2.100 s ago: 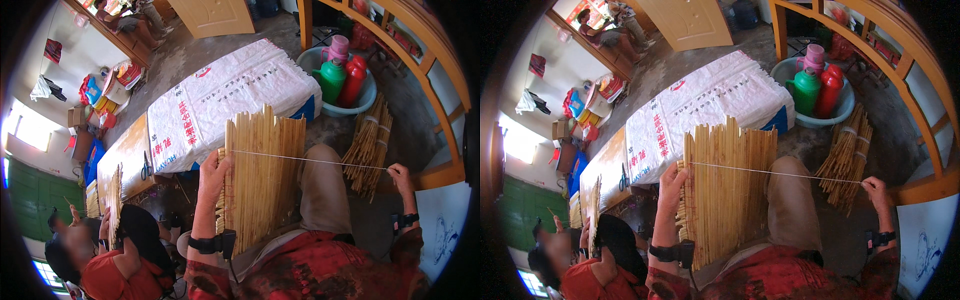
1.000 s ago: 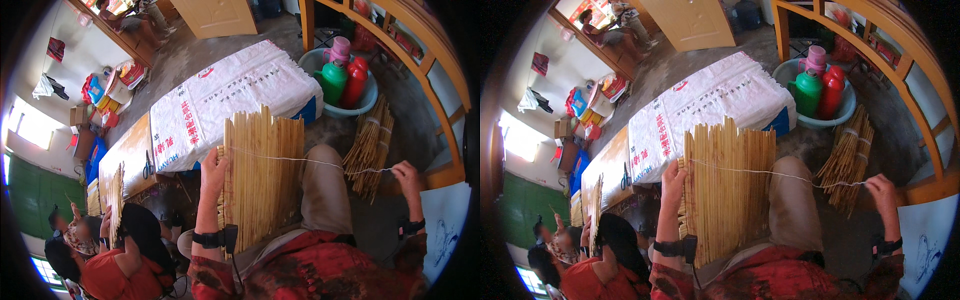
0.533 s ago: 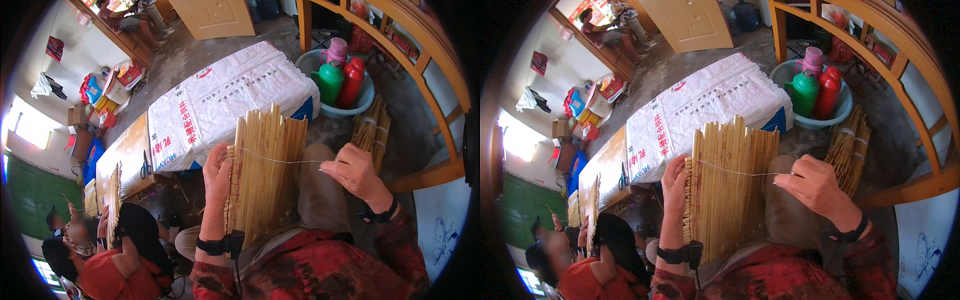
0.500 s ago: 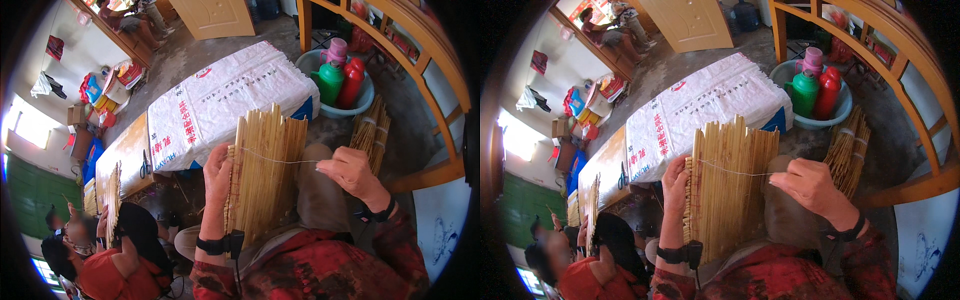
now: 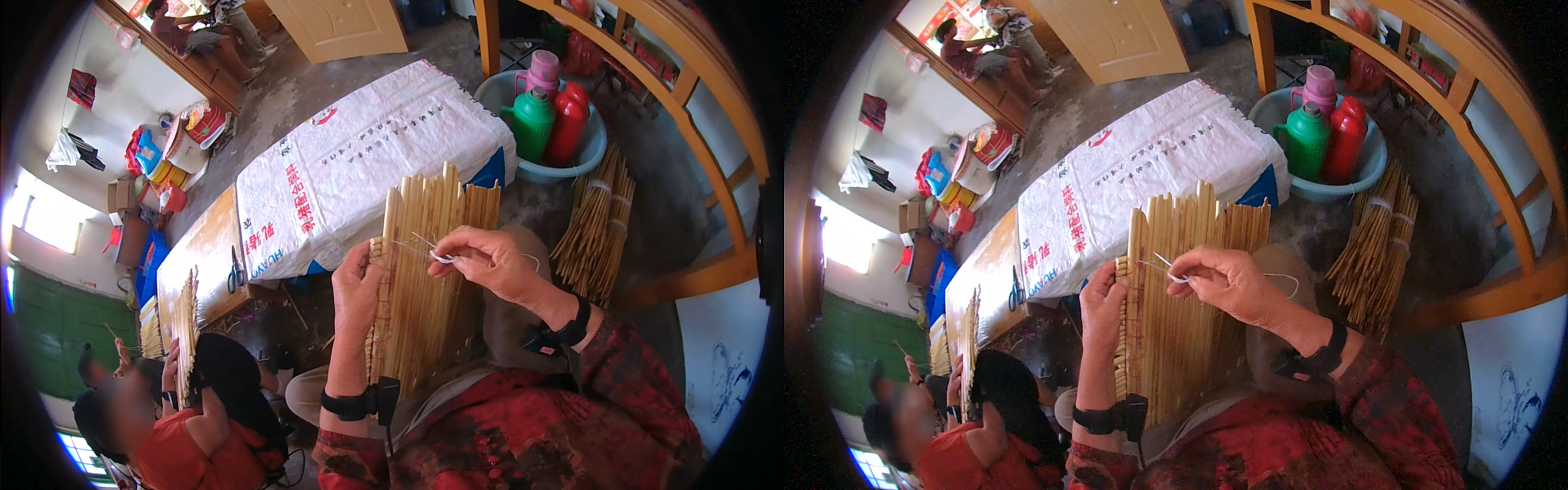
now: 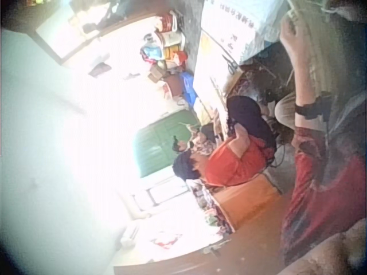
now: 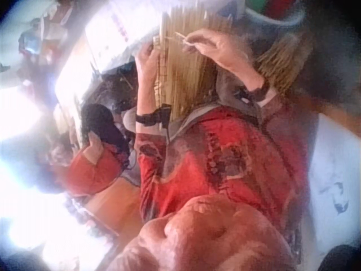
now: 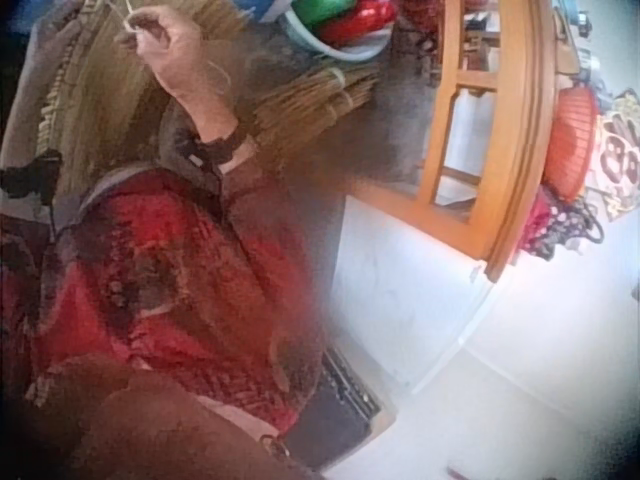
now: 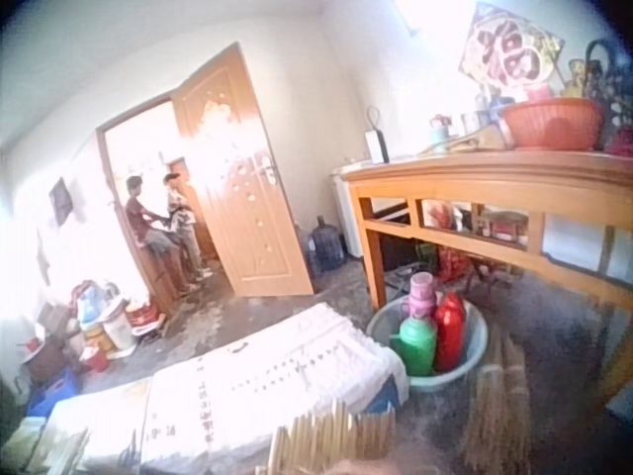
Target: The person weaves together bamboo sticks using white thread to create a mat, looping the thread around each stick by hand and pulling it tight.
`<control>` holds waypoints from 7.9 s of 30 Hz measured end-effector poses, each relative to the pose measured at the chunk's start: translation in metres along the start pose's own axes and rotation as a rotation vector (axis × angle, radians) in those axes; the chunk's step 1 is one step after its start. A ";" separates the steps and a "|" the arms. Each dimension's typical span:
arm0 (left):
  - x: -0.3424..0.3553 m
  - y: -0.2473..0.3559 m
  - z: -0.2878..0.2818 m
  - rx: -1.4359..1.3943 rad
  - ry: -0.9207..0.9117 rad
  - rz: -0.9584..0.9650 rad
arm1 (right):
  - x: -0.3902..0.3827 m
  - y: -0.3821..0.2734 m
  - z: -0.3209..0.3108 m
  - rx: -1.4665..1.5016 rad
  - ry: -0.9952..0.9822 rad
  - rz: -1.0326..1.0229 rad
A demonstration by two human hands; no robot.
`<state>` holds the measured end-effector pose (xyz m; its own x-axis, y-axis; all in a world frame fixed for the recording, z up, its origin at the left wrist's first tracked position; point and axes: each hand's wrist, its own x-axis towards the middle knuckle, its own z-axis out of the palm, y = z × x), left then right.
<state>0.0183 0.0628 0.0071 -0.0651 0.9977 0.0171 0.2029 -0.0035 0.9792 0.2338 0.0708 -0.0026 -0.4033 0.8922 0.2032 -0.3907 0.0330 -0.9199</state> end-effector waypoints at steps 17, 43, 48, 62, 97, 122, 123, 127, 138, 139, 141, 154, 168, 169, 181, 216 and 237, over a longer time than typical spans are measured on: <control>-0.003 0.006 -0.003 0.040 0.058 -0.059 | 0.046 0.047 0.008 -0.544 -0.061 -0.382; 0.001 0.010 0.002 0.141 0.091 -0.033 | 0.044 0.034 0.000 -0.710 -0.117 -0.351; 0.002 0.011 0.003 0.215 0.088 -0.029 | 0.044 0.032 0.001 -0.788 -0.111 -0.329; 0.002 0.006 0.001 0.150 0.085 -0.034 | 0.047 0.035 0.002 -0.784 -0.133 -0.344; 0.000 0.011 0.009 0.198 0.107 -0.065 | 0.045 0.016 -0.007 -0.731 -0.181 -0.294; -0.005 0.008 0.010 0.285 0.141 -0.033 | 0.042 0.020 -0.002 -0.700 -0.217 -0.249; -0.005 0.007 0.009 0.311 0.140 -0.017 | 0.042 0.021 -0.002 -0.699 -0.217 -0.249; -0.005 0.008 0.010 0.305 0.142 -0.024 | 0.043 0.023 -0.003 -0.682 -0.232 -0.234; -0.005 0.012 0.011 0.250 0.140 -0.008 | 0.043 0.019 -0.001 -0.675 -0.242 -0.167; -0.005 0.012 0.011 0.251 0.141 -0.008 | 0.044 0.021 -0.001 -0.661 -0.244 -0.168; -0.005 0.012 0.011 0.259 0.136 -0.019 | 0.044 0.022 -0.002 -0.649 -0.244 -0.169; -0.006 0.015 0.012 0.354 0.156 -0.084 | 0.048 0.015 -0.004 -0.593 -0.265 -0.119; -0.038 0.032 0.045 0.692 0.070 0.298 | 0.010 -0.048 -0.012 -0.911 -0.315 -0.047; -0.042 0.033 0.048 0.675 0.067 0.295 | 0.005 -0.054 -0.012 -0.918 -0.319 -0.029; -0.079 0.050 0.092 0.686 -0.152 0.501 | -0.081 -0.092 -0.004 -1.023 -0.098 0.126; -0.109 0.043 0.102 0.703 -0.526 0.812 | -0.170 -0.110 -0.001 -1.005 0.094 0.370; -0.099 0.048 0.112 0.717 -0.508 0.853 | -0.156 -0.110 -0.021 -1.064 -0.012 0.221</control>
<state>0.1434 -0.0283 0.0294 0.7084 0.6068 0.3606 0.4963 -0.7915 0.3568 0.3571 -0.0620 0.0596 -0.3866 0.9222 -0.0045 0.6065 0.2506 -0.7546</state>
